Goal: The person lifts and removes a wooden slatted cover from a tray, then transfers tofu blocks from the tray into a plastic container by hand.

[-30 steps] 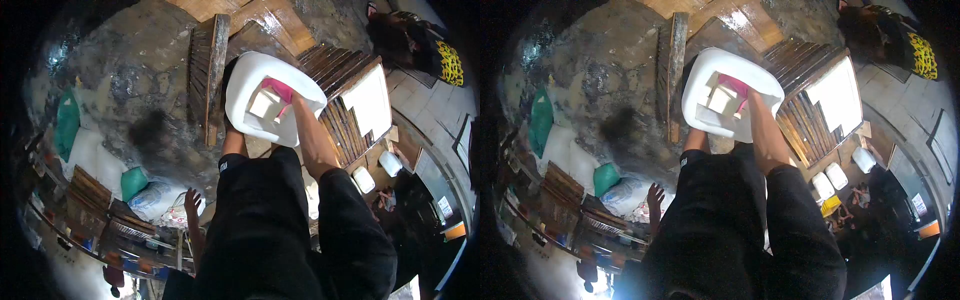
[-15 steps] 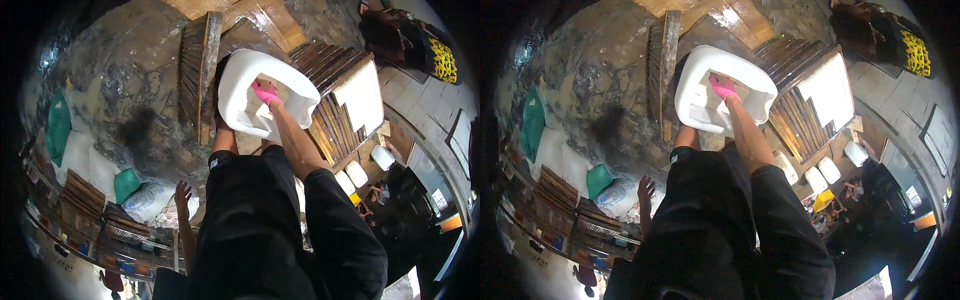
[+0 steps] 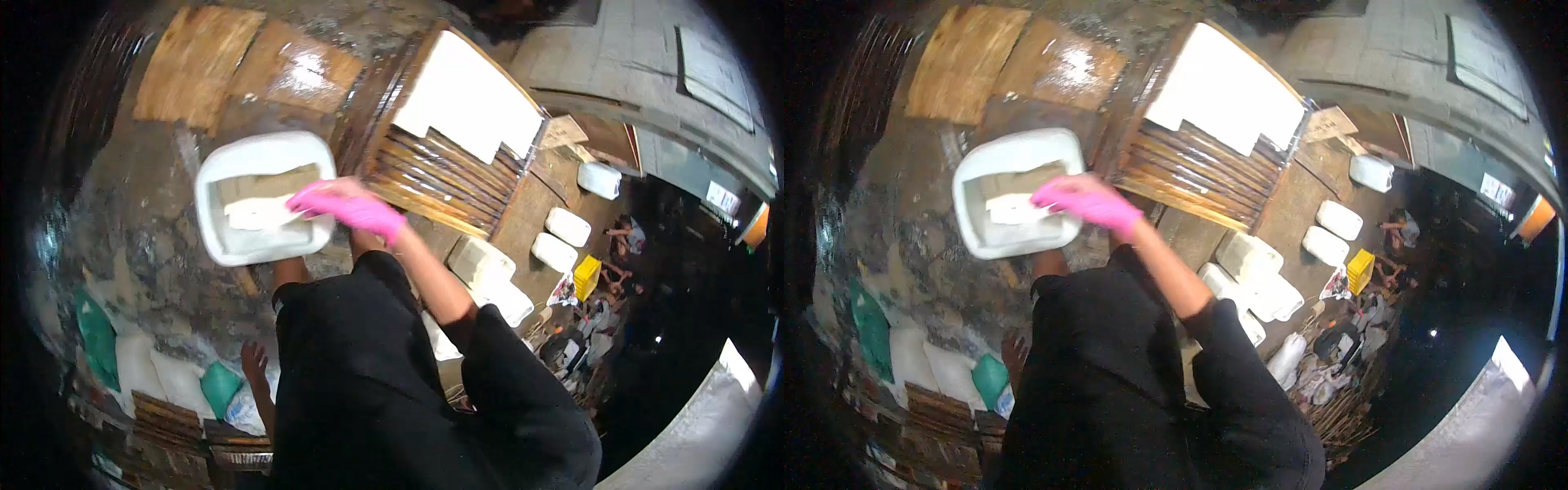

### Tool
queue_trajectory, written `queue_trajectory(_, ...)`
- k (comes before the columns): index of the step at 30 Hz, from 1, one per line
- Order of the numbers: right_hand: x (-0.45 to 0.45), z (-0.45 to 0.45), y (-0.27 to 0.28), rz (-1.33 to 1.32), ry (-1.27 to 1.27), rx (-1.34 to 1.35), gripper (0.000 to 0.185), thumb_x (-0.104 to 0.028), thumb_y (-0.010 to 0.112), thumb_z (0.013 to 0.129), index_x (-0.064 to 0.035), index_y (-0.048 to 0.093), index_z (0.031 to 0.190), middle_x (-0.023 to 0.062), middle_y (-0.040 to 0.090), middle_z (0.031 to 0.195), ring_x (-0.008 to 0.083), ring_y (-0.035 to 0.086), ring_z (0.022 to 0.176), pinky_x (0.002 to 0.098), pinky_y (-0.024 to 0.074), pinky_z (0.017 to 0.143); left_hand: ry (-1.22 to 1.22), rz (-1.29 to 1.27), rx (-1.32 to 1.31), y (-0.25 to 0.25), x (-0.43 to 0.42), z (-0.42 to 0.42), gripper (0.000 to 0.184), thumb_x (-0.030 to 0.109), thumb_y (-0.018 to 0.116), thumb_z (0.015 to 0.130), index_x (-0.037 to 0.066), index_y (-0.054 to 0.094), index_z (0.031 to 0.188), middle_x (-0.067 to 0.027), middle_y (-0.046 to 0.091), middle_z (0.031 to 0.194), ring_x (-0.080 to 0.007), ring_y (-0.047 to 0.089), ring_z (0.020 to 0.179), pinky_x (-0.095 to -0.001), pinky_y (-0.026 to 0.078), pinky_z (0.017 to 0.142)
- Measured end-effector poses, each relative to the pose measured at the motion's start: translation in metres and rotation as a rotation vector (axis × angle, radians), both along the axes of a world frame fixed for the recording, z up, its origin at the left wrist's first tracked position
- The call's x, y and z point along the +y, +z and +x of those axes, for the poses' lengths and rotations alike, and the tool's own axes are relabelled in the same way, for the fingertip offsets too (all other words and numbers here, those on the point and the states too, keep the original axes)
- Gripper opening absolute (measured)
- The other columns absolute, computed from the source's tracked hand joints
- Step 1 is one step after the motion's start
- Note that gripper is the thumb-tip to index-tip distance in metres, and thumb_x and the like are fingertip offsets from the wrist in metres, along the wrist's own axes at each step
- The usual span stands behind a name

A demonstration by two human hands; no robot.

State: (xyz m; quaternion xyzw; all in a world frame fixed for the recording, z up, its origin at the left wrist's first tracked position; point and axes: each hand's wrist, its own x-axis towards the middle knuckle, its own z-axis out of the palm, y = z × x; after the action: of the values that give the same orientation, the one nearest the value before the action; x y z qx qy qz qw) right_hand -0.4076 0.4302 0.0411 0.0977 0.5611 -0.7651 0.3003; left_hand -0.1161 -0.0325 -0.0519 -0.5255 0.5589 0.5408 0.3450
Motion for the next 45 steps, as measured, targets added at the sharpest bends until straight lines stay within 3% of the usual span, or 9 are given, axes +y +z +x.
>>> queue_trajectory(7,0.374,0.172,-0.151,0.721,-1.416,-0.298,0.040,-0.035,0.053,0.091,-0.0041,0.055,0.116,0.0077,0.060,0.117,0.0179,0.054,0.106,0.0339,0.0430,0.092,-0.328,-0.064,-0.026,0.040,0.105,-0.025,0.057,0.046,0.048,0.092,0.014,0.038,0.139,-0.0070,0.050,0.131,-0.0231,0.052,0.112,-0.0364,0.040,0.091)
queue_trajectory(10,0.435,0.189,-0.218,0.526,-1.304,-0.304,0.047,-0.039,0.032,0.097,-0.0068,0.050,0.126,0.0139,0.055,0.120,0.0261,0.058,0.096,0.0418,0.0469,0.083,-0.484,-0.037,-0.061,0.074,0.137,-0.030,0.056,0.045,0.046,0.094,0.012,0.038,0.139,-0.0133,0.046,0.136,-0.0281,0.052,0.112,-0.0400,0.041,0.095)
queue_trajectory(14,0.343,0.116,-0.214,1.351,-1.098,-0.078,0.049,-0.029,0.036,0.096,0.0058,0.040,0.130,0.0202,0.042,0.136,0.0281,0.041,0.124,0.0362,0.0308,0.105,-0.592,-0.021,-0.123,0.089,0.144,-0.025,0.055,0.043,0.045,0.095,0.011,0.039,0.139,-0.0146,0.046,0.136,-0.0291,0.052,0.115,-0.0390,0.042,0.094)
queue_trajectory(18,0.396,0.132,-0.216,0.211,-1.398,-0.154,0.044,-0.027,0.036,0.096,0.0023,0.042,0.129,0.0159,0.048,0.130,0.0263,0.047,0.118,0.0374,0.0384,0.099,-0.628,-0.124,-0.067,0.104,0.163,-0.042,0.052,0.040,0.045,0.096,0.011,0.038,0.139,-0.0145,0.046,0.136,-0.0286,0.052,0.116,-0.0396,0.043,0.094)
queue_trajectory(27,0.419,0.115,-0.164,-0.671,-0.850,-0.331,0.058,-0.041,0.022,0.092,-0.0086,0.035,0.138,0.0133,0.038,0.142,0.0372,0.038,0.127,0.0608,0.0290,0.102,-0.603,-0.126,-0.069,0.113,0.206,-0.051,0.050,0.038,0.041,0.098,0.011,0.036,0.139,-0.0141,0.044,0.138,-0.0300,0.050,0.119,-0.0398,0.039,0.099)
queue_trajectory(36,0.395,0.150,-0.143,-0.201,-1.262,-0.197,0.067,-0.046,0.023,0.086,-0.0056,0.034,0.139,0.0185,0.042,0.137,0.0400,0.039,0.126,0.0665,0.0249,0.101,-0.564,-0.130,-0.005,0.095,0.179,-0.040,0.050,0.036,0.048,0.095,0.009,0.043,0.136,-0.0139,0.049,0.132,-0.0268,0.053,0.114,-0.0370,0.040,0.096)
queue_trajectory(39,0.325,0.126,-0.037,0.048,-1.376,-0.228,0.069,-0.041,0.035,0.085,0.0079,0.036,0.133,0.0213,0.042,0.136,0.0346,0.044,0.123,0.0439,0.0331,0.105,-0.539,-0.163,0.039,0.087,0.185,-0.056,0.045,0.036,0.046,0.095,0.012,0.047,0.133,-0.0085,0.054,0.127,-0.0228,0.055,0.111,-0.0339,0.043,0.091)
queue_trajectory(44,0.194,0.095,0.031,-0.412,-1.006,-0.273,0.084,-0.049,0.036,0.080,0.0117,0.026,0.138,0.0234,0.032,0.143,0.0350,0.034,0.131,0.0395,0.0258,0.110,-0.548,-0.179,0.243,0.075,0.192,-0.094,0.041,0.032,0.046,0.097,0.006,0.050,0.128,-0.0083,0.060,0.117,-0.0151,0.058,0.100,-0.0279,0.044,0.085)
queue_trajectory(45,0.168,0.085,0.022,-1.100,-0.778,-0.118,0.083,-0.047,0.038,0.079,0.0118,0.029,0.136,0.0233,0.035,0.141,0.0354,0.040,0.127,0.0383,0.0316,0.106,-0.507,-0.156,0.276,0.069,0.189,-0.101,0.041,0.032,0.046,0.097,0.004,0.050,0.127,-0.0082,0.061,0.115,-0.0150,0.058,0.099,-0.0277,0.044,0.085)
